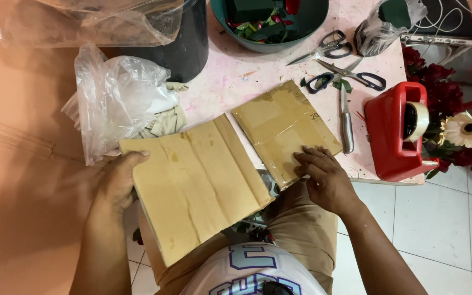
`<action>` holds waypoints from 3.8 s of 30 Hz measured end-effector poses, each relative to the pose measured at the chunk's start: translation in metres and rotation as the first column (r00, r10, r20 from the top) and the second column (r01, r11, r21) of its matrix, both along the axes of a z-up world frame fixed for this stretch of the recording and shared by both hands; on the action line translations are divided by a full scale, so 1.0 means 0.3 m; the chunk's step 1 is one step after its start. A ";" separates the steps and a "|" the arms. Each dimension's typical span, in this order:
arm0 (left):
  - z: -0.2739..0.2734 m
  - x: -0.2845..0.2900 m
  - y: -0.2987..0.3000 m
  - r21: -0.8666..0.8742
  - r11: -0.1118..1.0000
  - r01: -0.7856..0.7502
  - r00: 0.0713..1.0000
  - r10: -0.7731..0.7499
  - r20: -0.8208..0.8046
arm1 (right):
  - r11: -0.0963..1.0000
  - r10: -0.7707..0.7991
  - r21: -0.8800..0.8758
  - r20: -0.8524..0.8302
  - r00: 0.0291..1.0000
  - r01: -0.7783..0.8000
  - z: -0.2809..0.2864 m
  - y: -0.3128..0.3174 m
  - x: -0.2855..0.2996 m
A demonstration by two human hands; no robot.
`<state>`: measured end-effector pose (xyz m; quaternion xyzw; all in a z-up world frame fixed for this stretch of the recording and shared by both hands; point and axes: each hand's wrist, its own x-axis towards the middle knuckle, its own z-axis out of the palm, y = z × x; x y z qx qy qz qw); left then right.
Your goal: The person wraps a rectangular block of floral foam in brown paper, folding the edges and securing them with clear tape. They then place the wrapped block into a brown paper bag and adjust the bag's opening.
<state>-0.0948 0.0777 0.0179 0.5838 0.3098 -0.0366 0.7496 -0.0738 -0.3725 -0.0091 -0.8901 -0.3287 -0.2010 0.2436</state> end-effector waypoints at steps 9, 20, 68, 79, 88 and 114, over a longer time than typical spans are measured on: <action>-0.145 0.093 -0.013 0.010 0.999 0.040 0.998 -0.040 0.052 | 0.996 0.076 0.059 -0.116 0.990 -0.070 0.000 0.086 -0.056; -0.102 0.064 -0.044 0.013 1.000 0.011 0.997 -0.012 0.082 | 0.996 0.092 0.001 -0.195 0.976 -0.094 0.003 0.120 -0.058; 0.009 -0.123 -0.002 -0.106 0.990 -0.094 0.940 0.123 0.319 | 0.945 -0.232 -0.199 0.157 0.960 0.261 -0.057 0.075 -0.089; 0.048 -0.093 0.059 -0.116 0.992 -0.057 0.983 0.076 0.168 | 0.964 -0.077 0.264 0.244 0.967 0.010 0.617 -0.110 0.032; 0.017 0.069 -0.134 -0.164 0.986 -0.019 0.976 0.054 0.209 | 0.921 0.390 0.102 -0.215 0.896 -0.376 0.451 0.155 0.564; -0.093 0.315 -0.627 0.962 -0.151 0.228 0.579 -0.773 -0.259 | 0.989 -0.114 -0.112 -0.154 0.981 0.097 -0.096 0.263 0.606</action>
